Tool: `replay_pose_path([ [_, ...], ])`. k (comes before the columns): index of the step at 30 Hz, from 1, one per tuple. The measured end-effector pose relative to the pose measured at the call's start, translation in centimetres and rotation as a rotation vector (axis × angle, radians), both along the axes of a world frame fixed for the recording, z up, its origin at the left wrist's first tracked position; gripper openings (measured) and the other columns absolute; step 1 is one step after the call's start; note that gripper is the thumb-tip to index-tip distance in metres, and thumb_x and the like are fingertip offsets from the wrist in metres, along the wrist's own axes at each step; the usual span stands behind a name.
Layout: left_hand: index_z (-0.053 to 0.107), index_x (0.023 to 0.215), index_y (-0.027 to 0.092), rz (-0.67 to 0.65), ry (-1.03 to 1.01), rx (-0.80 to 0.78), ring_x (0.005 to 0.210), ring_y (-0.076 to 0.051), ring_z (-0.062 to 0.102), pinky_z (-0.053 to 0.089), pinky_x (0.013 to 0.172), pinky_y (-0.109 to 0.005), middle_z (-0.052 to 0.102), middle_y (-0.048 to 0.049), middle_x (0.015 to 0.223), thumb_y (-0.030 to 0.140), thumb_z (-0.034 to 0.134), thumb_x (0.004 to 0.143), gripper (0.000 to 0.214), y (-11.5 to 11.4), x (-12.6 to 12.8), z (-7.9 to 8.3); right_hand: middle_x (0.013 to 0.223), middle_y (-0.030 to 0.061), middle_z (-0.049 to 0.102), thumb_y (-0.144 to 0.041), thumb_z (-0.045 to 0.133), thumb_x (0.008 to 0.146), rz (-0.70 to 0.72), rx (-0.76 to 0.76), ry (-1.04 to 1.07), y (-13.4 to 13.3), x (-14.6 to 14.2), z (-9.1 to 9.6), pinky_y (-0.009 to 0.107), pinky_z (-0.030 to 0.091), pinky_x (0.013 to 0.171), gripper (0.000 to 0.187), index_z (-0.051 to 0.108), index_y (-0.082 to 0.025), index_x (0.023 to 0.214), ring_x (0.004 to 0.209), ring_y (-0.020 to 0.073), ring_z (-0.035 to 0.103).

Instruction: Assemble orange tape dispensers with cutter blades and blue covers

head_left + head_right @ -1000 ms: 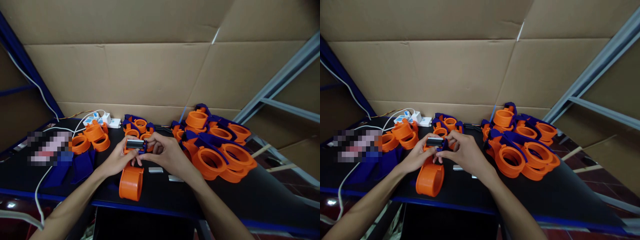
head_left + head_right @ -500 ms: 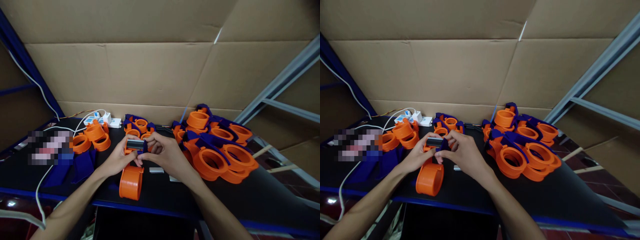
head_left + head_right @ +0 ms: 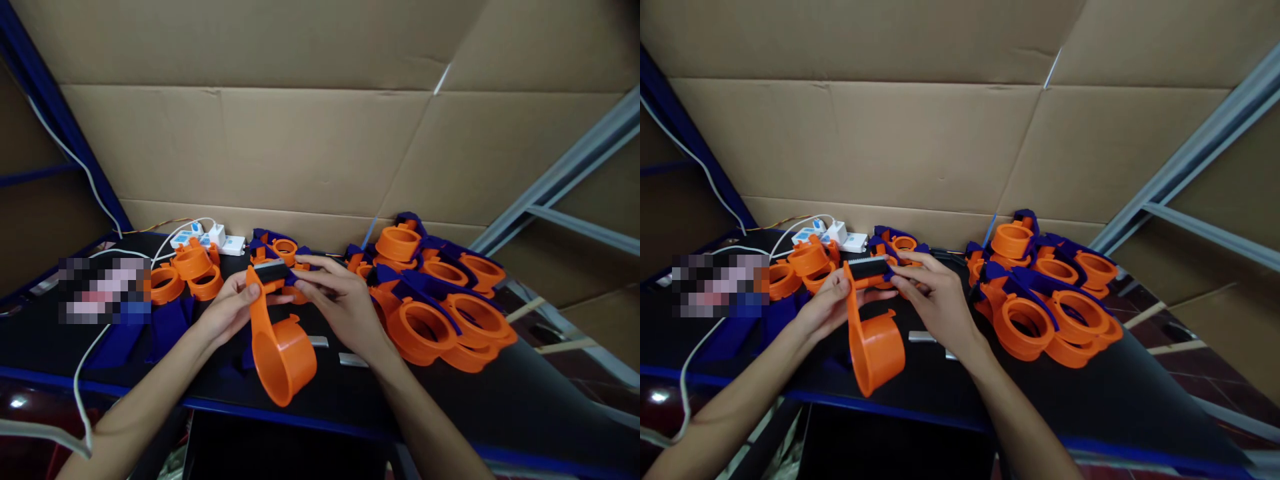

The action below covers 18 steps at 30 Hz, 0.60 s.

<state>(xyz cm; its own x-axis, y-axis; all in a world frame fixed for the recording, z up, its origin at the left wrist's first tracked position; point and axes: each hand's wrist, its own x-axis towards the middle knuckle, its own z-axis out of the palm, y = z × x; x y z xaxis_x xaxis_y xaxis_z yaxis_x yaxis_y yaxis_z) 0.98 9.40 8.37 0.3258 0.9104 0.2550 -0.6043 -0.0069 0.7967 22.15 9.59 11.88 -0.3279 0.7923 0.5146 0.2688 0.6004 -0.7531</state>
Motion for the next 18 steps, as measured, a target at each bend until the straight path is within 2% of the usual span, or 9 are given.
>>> replay_pose_path([
  [2,0.076,0.102,0.013,0.049,0.013,0.003,0.109,-0.038,0.071,0.057,0.095,-0.056,0.078,-0.0167,0.105,0.042,0.089,0.07,0.046,0.1,0.0,0.0,0.132,0.0067,0.066,-0.034,0.065,0.095,0.006,-0.003,0.007,0.0,0.0,0.1,0.031,0.06,0.071,0.021,0.078,-0.031,0.111,0.097,0.0194,0.069],
  [6,0.076,0.097,0.013,0.155,0.007,-0.008,0.093,-0.029,0.074,0.06,0.091,-0.046,0.078,-0.0106,0.095,0.032,0.091,0.068,0.037,0.1,0.2,0.1,0.122,0.0076,0.068,-0.036,0.06,0.098,0.026,-0.034,-0.001,-0.3,0.0,0.1,0.03,0.059,0.07,0.025,0.074,-0.029,0.118,0.086,0.0164,0.068],
  [8,0.075,0.092,0.014,0.235,-0.028,-0.036,0.083,-0.023,0.074,0.061,0.089,-0.042,0.076,-0.0062,0.088,0.029,0.09,0.07,0.031,0.2,0.3,0.0,0.119,0.0071,0.07,-0.037,0.063,0.097,0.023,-0.01,-0.055,-0.7,-0.1,0.4,0.032,0.059,0.077,0.027,0.073,-0.029,0.12,0.088,0.0172,0.068],
  [10,0.073,0.087,0.015,0.306,-0.062,-0.058,0.079,-0.02,0.074,0.06,0.089,-0.038,0.075,-0.0028,0.083,0.028,0.088,0.073,0.025,0.4,0.2,-0.1,0.119,0.0063,0.071,-0.038,0.072,0.091,0.059,0.018,-0.121,-1.1,-0.4,0.6,0.037,0.057,0.09,0.03,0.073,-0.029,0.119,0.099,0.0203,0.068],
  [12,0.071,0.086,0.016,0.344,-0.079,-0.061,0.084,-0.02,0.075,0.059,0.092,-0.037,0.075,-0.0019,0.083,0.029,0.086,0.074,0.023,0.5,0.2,0.0,0.12,0.0059,0.072,-0.035,0.076,0.087,0.099,0.036,-0.154,-1.3,-1.0,0.7,0.04,0.052,0.102,0.028,0.075,-0.028,0.114,0.11,0.0229,0.067],
  [14,0.07,0.09,0.018,0.365,-0.097,-0.053,0.093,-0.023,0.075,0.058,0.094,-0.038,0.076,-0.0033,0.088,0.032,0.086,0.075,0.027,0.4,0.1,0.3,0.12,0.0057,0.073,-0.032,0.073,0.09,0.11,0.006,-0.124,-1.2,-1.5,0.5,0.041,0.05,0.106,0.021,0.077,-0.027,0.109,0.114,0.024,0.067],
  [16,0.07,0.098,0.019,0.337,-0.138,-0.031,0.105,-0.027,0.073,0.057,0.096,-0.041,0.077,-0.0071,0.1,0.044,0.083,0.076,0.036,0.1,0.1,0.9,0.116,0.0052,0.075,-0.033,0.068,0.093,0.119,-0.124,-0.013,-0.9,-2.0,0.3,0.04,0.054,0.099,0.02,0.077,-0.026,0.109,0.108,0.0237,0.07],
  [18,0.07,0.1,0.018,0.21,-0.195,-0.022,0.117,-0.033,0.068,0.056,0.097,-0.046,0.075,-0.0132,0.114,0.064,0.07,0.08,0.05,-0.2,0.0,1.6,0.109,0.0046,0.077,-0.041,0.068,0.092,0.169,-0.322,0.151,-0.5,-2.4,0.2,0.037,0.059,0.086,0.026,0.076,-0.025,0.111,0.097,0.0229,0.073],
])
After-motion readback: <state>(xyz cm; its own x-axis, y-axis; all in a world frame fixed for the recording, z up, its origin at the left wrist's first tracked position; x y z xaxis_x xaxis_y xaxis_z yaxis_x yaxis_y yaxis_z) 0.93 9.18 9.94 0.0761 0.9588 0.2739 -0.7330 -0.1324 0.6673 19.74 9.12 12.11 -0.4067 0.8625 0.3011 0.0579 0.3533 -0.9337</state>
